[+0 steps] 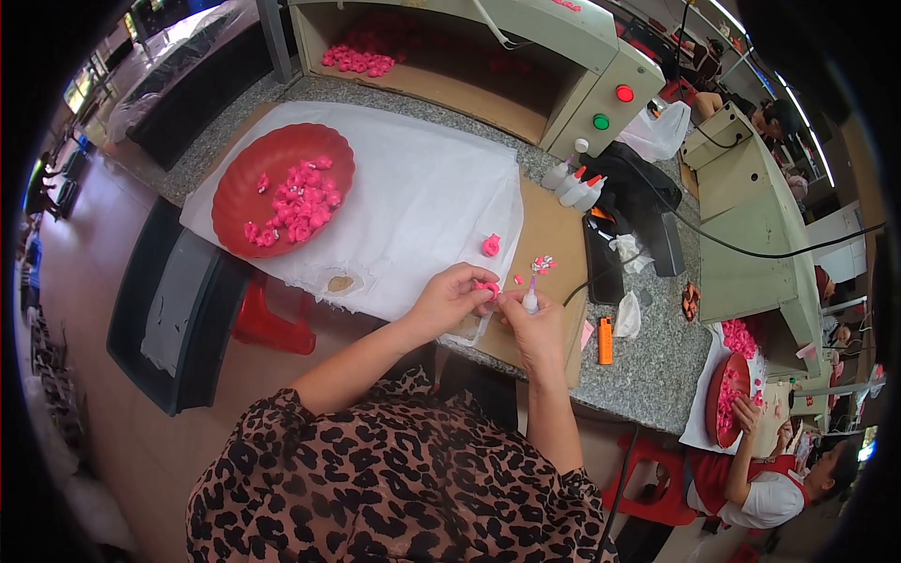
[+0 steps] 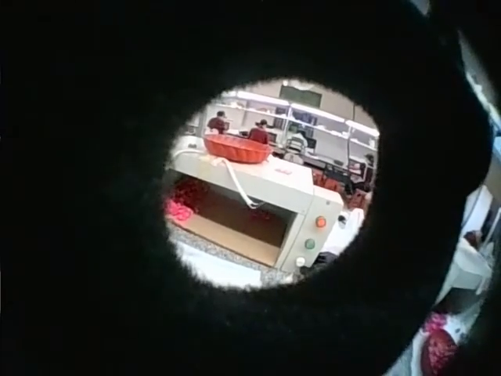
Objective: The person assembles small plastic pieces by applying adhesive with a squeeze bottle and attaching small detail parts onto them by hand.
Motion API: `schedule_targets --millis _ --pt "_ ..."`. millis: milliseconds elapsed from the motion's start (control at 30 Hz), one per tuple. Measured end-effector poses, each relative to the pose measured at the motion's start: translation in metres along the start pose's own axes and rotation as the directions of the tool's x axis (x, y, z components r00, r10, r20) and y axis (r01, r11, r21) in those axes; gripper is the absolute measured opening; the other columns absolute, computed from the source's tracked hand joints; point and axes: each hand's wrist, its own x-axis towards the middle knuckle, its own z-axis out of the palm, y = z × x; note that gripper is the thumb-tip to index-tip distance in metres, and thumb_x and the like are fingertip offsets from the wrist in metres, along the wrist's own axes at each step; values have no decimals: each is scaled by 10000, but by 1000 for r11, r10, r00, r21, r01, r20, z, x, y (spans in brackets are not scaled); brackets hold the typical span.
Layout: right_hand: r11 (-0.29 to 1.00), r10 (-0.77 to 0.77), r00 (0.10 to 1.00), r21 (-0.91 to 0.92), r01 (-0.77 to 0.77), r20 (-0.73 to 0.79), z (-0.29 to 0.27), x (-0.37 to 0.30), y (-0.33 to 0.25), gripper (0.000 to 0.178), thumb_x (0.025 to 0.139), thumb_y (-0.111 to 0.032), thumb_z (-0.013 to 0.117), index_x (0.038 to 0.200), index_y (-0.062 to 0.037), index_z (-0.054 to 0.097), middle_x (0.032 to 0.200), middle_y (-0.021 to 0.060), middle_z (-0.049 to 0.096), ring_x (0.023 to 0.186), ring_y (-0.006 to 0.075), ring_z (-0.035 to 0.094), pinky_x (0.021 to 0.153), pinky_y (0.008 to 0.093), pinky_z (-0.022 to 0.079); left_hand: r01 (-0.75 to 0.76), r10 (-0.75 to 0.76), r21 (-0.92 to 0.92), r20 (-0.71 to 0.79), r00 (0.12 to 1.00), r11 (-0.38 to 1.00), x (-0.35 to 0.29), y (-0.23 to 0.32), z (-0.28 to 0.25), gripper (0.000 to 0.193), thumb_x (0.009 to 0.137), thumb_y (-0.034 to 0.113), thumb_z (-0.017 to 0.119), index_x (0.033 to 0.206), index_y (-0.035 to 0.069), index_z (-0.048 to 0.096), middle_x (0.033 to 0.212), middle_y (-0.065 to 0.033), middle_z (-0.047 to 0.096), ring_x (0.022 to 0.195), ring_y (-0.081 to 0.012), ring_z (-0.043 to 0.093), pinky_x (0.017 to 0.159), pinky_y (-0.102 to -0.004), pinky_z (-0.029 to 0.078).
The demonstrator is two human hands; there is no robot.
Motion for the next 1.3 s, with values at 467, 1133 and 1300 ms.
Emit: schedule_targets --millis 467,1133,1300 --pt "996 -81 997 -42 81 -6 12 -14 -6 214 781 -121 545 915 44 564 714 83 599 561 103 532 495 219 414 -66 68 17 -100 993 998 0 -3 1 191 790 -31 496 980 -45 499 880 -54 484 717 -116 555 632 -213 470" --pt "830 87 978 530 -177 190 -4 -8 22 150 807 -172 549 821 -23 543 687 40 541 516 75 460 445 200 368 151 -168 80 284 944 985 -1 24 9 270 873 122 418 1133 50 440 712 -16 512 564 -55 410 493 -180 332" --pt "850 79 977 498 -171 199 -1 -9 18 162 805 -168 554 830 -8 547 700 42 543 519 71 458 454 188 364 322 -315 30 312 896 946 -2 23 8 228 890 175 395 1081 60 438 684 2 491 515 -34 337 450 -171 280"
